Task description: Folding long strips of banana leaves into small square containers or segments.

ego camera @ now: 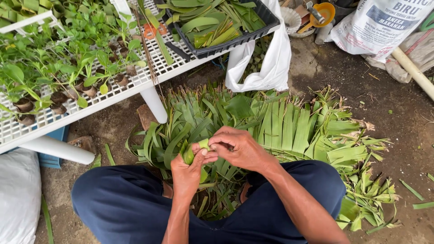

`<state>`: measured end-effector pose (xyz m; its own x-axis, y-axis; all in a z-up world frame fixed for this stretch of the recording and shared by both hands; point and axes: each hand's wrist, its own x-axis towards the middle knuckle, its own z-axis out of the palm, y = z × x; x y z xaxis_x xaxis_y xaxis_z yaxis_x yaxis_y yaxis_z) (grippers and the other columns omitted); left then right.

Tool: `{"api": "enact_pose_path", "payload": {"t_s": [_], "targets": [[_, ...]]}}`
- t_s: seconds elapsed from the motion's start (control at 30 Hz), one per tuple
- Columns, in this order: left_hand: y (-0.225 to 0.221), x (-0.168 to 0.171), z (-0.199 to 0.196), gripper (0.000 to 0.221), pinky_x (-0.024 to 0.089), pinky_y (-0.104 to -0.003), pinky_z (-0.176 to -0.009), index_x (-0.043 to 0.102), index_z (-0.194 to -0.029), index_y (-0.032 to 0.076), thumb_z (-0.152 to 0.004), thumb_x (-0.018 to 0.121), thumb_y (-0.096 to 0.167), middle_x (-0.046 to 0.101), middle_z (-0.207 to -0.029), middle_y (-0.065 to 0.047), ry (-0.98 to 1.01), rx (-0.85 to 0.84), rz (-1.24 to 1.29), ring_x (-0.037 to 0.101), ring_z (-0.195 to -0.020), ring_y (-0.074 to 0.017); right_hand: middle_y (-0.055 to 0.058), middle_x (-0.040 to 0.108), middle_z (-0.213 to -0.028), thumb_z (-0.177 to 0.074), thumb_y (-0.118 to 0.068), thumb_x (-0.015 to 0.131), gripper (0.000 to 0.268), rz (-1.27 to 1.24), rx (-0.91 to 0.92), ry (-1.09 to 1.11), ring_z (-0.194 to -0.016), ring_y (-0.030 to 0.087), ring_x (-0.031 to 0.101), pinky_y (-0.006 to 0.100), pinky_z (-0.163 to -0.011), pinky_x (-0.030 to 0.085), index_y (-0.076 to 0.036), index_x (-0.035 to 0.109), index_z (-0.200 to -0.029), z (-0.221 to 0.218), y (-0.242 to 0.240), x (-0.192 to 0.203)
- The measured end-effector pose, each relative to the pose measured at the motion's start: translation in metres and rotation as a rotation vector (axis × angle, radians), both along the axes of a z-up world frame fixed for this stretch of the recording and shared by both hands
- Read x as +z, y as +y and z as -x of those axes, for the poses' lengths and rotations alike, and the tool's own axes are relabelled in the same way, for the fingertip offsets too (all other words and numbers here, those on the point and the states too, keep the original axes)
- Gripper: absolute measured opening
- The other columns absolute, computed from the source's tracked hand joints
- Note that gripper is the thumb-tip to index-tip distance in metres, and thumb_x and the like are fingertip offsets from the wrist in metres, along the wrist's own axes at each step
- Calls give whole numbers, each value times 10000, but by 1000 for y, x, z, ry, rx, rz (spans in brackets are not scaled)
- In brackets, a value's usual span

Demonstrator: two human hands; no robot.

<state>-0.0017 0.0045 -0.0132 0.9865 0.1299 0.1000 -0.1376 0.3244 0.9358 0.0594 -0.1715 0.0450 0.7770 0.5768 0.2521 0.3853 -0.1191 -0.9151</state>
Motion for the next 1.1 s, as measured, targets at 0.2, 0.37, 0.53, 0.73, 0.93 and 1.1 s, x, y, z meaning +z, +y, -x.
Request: {"api": "enact_pose_path", "payload": {"t_s": [0.2, 0.37, 0.53, 0.73, 0.93, 1.1], "targets": [[-1, -54, -1, 187, 593, -376, -599, 677, -1131, 9, -988, 607, 108, 754, -923, -148, -231, 374, -943, 729, -724, -269, 107, 617, -884, -1015, -84, 536, 101, 320, -211, -255, -621, 185, 584, 324, -503, 536, -25, 599, -962, 3, 26, -50], [-1, -43, -9, 170, 581, -357, -588, 664, -1119, -5, -957, 619, 21, 727, -937, -149, -254, 438, -1021, 698, -733, -256, 105, 569, -923, -1016, -59, 530, 53, 253, -258, -83, -660, 187, 545, 347, -582, 490, -34, 560, -1052, 4, 42, -32], [2, -17, -19, 172, 621, -243, -430, 711, -1122, 54, -987, 628, -13, 726, -995, -98, -35, 415, -510, 672, -533, -112, 99, 539, -920, -1020, 66, 491, 113, 187, -245, -232, -639, 163, 503, 262, -518, 488, -39, 510, -1056, -7, 45, -25], [10, -17, -40, 132, 347, -235, -389, 685, -1016, 78, -900, 748, 72, 698, -772, -162, 325, 268, 454, 394, -359, -132, 117, 515, -999, -1087, -105, 389, 111, -153, -206, -193, -887, 220, 523, 345, -812, 489, -53, 474, -1040, -24, 49, -5], [-5, 12, -54, 109, 294, -274, -361, 682, -986, 52, -915, 736, 115, 487, -432, -73, 272, 414, 100, 463, -339, -158, 33, 525, -878, -1096, -172, 436, 118, -473, -452, 25, -741, 120, 485, 265, -674, 460, -79, 505, -1071, -44, 41, 4], [-1, 33, -81, 205, 407, -227, -334, 658, -1121, 31, -928, 725, 25, 672, -792, -47, 35, 372, -78, 548, -392, -102, 42, 579, -939, -1084, -281, 499, 218, -564, -483, 140, -659, 97, 466, 249, -578, 424, -68, 544, -1104, -56, 36, -7]]}}
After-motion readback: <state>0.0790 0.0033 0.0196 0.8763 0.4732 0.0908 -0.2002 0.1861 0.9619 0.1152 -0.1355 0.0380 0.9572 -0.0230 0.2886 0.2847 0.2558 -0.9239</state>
